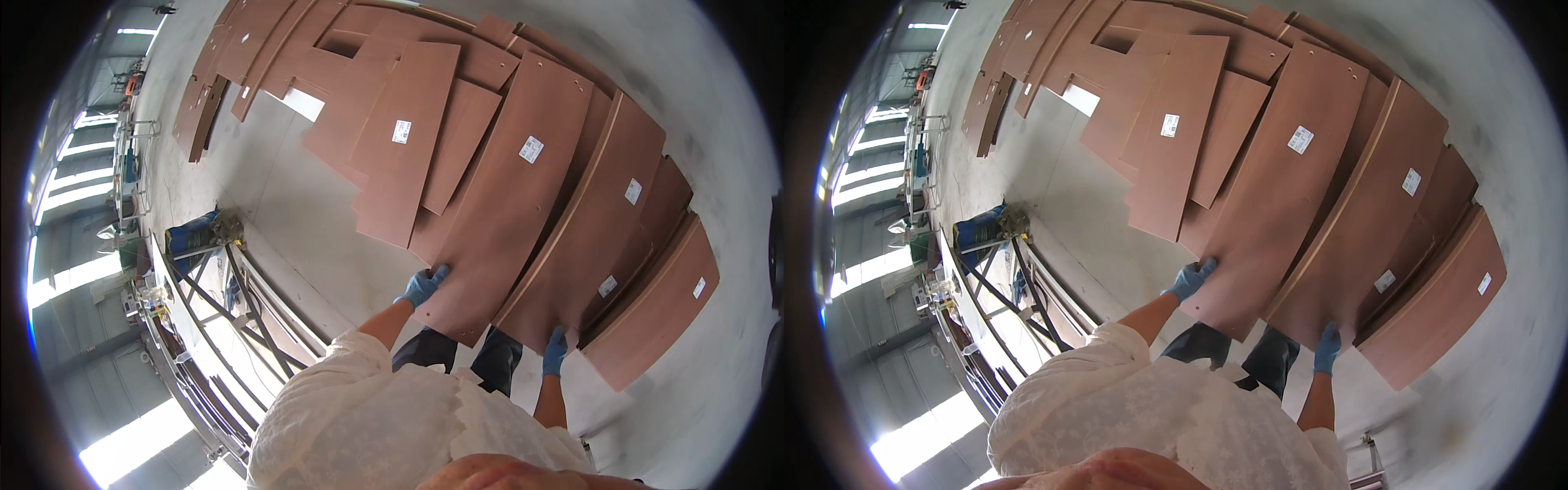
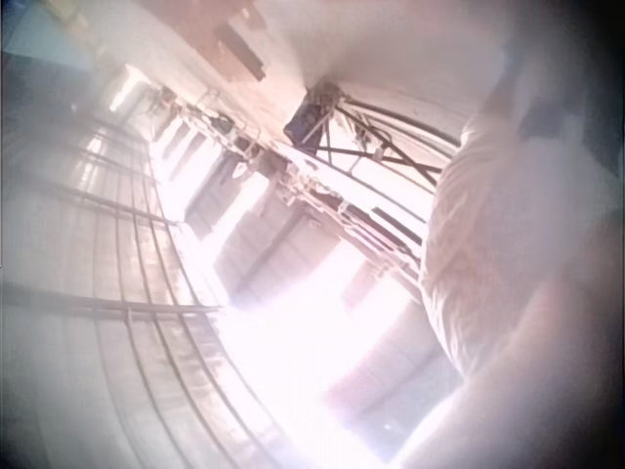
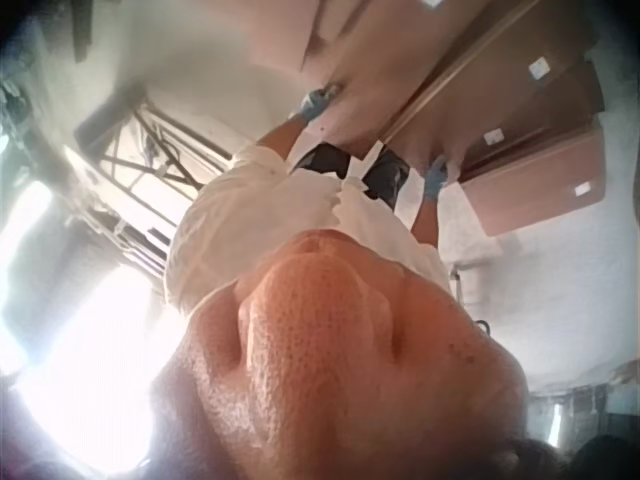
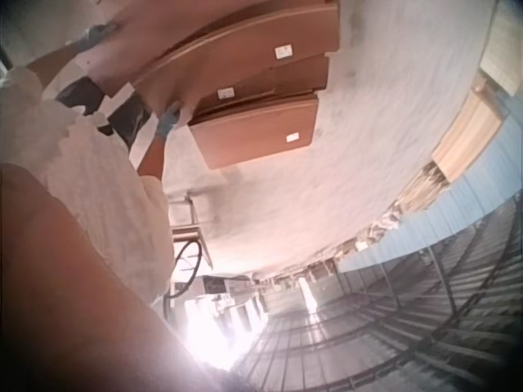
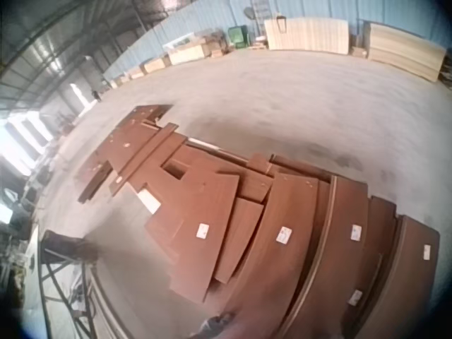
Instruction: The person wipes several brown wooden panels with a cloth, then stacks them on the floor. The person uses a cloth to clean the surfaces and arranges the panels into a neat pile.
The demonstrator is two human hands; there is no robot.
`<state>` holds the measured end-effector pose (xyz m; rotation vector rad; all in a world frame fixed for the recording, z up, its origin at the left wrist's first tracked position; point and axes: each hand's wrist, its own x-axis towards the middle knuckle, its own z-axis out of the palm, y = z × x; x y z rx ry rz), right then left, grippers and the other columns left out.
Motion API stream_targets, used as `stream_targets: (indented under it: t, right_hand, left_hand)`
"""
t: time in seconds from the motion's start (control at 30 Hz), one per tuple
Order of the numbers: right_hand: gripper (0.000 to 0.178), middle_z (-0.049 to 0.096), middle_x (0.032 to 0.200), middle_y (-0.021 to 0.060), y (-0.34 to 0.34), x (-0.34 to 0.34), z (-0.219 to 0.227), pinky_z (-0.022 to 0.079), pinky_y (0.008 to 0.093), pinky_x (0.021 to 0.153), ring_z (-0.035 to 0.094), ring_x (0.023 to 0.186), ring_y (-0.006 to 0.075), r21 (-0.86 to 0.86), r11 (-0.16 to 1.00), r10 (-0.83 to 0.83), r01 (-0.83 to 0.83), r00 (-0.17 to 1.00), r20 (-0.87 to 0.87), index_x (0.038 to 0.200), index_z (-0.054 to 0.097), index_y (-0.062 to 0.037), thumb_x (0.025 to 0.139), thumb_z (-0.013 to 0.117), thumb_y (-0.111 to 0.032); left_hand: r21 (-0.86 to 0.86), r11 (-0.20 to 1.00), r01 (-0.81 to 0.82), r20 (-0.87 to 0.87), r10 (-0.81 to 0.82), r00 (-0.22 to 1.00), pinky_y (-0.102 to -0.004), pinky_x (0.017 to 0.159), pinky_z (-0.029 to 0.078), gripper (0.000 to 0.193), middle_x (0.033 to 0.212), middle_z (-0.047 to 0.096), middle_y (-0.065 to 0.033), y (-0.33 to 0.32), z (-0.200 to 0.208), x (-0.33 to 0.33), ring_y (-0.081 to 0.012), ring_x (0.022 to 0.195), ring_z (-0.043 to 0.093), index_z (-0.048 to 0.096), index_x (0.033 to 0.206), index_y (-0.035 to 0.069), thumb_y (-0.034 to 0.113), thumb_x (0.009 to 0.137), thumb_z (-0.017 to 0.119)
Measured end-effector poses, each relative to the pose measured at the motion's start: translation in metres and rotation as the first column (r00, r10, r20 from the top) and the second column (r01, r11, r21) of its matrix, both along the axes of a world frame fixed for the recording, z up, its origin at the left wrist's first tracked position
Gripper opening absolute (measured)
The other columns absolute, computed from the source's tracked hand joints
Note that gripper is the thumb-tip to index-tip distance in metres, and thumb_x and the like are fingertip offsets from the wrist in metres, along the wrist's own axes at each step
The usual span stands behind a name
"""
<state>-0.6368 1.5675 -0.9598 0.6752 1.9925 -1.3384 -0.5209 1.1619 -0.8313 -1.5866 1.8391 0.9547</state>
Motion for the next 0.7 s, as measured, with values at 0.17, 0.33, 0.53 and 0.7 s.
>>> stream_targets:
  t: [0.17,0.33,0.53,0.7]
  right_hand:
    - [0.051,0.061,0.126,0.0092,0.021,0.028,0.087,0.049,0.0317,0.097,0.057,0.110,0.0185,-0.217,0.968,-0.142,0.124,0.987,-0.069,0.138,0.053,0.0038,0.109,0.054,-0.038]
    - [0.051,0.055,0.139,0.0118,0.032,0.049,0.116,0.044,0.0345,0.107,0.055,0.120,0.0216,-0.098,0.972,0.169,-0.212,0.927,-0.335,0.145,0.048,0.0055,0.110,0.052,-0.033]
    - [0.029,0.066,0.093,-0.0005,0.025,0.035,0.105,0.048,0.0357,0.071,0.056,0.082,0.0133,-0.200,0.979,0.049,-0.044,0.999,0.023,0.102,0.069,0.0007,0.103,0.064,-0.028]
    - [0.032,0.066,0.079,0.0017,0.003,0.079,0.144,0.050,0.0323,0.065,0.056,0.075,0.0098,-0.286,0.954,-0.059,0.093,0.990,0.126,0.095,0.070,0.0060,0.096,0.072,-0.026]
  left_hand:
    - [-0.036,0.999,-0.007,-0.036,0.006,0.999,-0.0436,0.089,0.054,0.084,0.106,0.073,-0.0275,0.026,0.048,0.031,-0.0341,0.100,0.072,0.070,0.121,-0.007,0.072,0.094,0.056]
    - [-0.087,0.987,0.136,0.007,-0.136,0.991,-0.0468,0.083,0.055,0.080,0.101,0.074,-0.0283,0.067,-0.011,0.061,-0.0432,0.100,0.073,0.076,0.109,-0.002,0.073,0.094,0.053]
    - [0.184,0.983,-0.014,-0.182,0.049,0.982,-0.0355,0.093,0.053,0.071,0.114,0.075,-0.0112,0.101,-0.061,0.039,-0.0222,0.107,0.068,0.071,0.125,-0.002,0.063,0.100,0.055]
    - [0.357,0.931,-0.073,-0.216,0.158,0.963,-0.0356,0.114,0.042,0.060,0.137,0.063,-0.0102,0.126,-0.013,0.048,-0.0195,0.126,0.058,0.054,0.147,-0.002,0.045,0.110,0.045]
